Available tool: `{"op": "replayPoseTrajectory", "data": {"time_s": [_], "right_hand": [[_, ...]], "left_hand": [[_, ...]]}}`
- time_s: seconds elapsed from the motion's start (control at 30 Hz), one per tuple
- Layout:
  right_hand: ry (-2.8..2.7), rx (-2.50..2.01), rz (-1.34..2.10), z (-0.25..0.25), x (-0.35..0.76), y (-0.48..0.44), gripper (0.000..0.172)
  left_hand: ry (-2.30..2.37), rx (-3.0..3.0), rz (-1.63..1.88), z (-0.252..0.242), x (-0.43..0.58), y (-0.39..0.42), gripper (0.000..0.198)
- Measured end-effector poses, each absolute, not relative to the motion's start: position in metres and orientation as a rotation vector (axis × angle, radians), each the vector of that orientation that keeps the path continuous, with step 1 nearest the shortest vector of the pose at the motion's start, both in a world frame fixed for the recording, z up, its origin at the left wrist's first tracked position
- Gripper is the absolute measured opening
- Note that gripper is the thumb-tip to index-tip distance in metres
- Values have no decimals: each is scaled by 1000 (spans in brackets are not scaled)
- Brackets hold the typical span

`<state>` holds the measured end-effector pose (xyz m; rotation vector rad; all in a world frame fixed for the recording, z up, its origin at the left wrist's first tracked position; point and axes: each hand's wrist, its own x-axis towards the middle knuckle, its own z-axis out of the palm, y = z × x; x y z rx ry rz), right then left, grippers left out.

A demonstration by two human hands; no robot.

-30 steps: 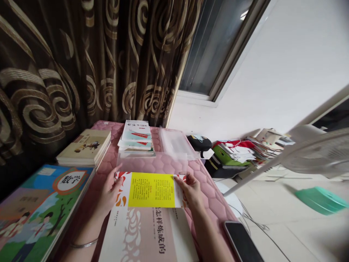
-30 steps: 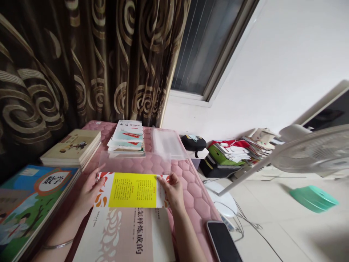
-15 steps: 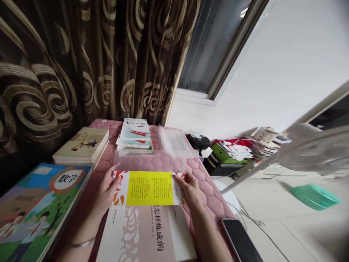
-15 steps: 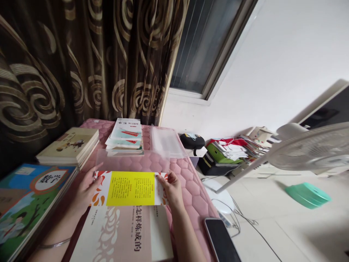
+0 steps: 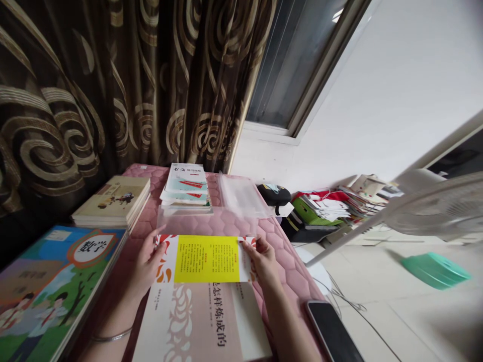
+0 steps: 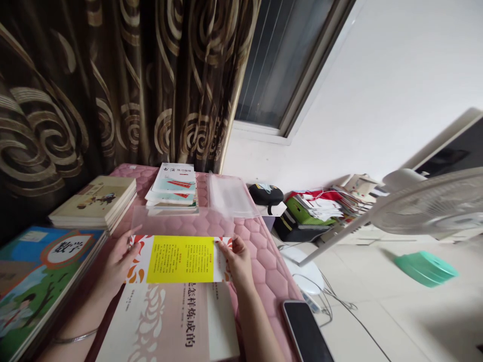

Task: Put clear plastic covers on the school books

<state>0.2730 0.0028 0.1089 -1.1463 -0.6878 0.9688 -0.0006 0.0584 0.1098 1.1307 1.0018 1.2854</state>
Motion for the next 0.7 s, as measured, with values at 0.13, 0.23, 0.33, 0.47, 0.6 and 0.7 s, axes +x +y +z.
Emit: {"op": "replayPoseTrajectory", "data": {"time_s": [0.13,0.23,0.33,0.47,0.6,0.7], "right_hand": [[-704,-1127,1018,119,271,-2,58],[-685,-1123,1035,126,270,-5,61],[-670,-1134,1055,128,270,-6,57],[-670,-1113,1049,123,271,-3,55],[-680,-1129,1003,114,273,2,51],[-672,-1132,1004,110,274,3,48]], "left_hand": [[940,1133,1268,107,-3,59,78],[935,1139,1243,106,-5,59,82],[954,1143,1240,105,-6,60,85],[984,1134,1270,107,-4,59,81],[1019,1154,1310,110,-1,58,76],[1015,1140,1316,110,0,58,77]]}}
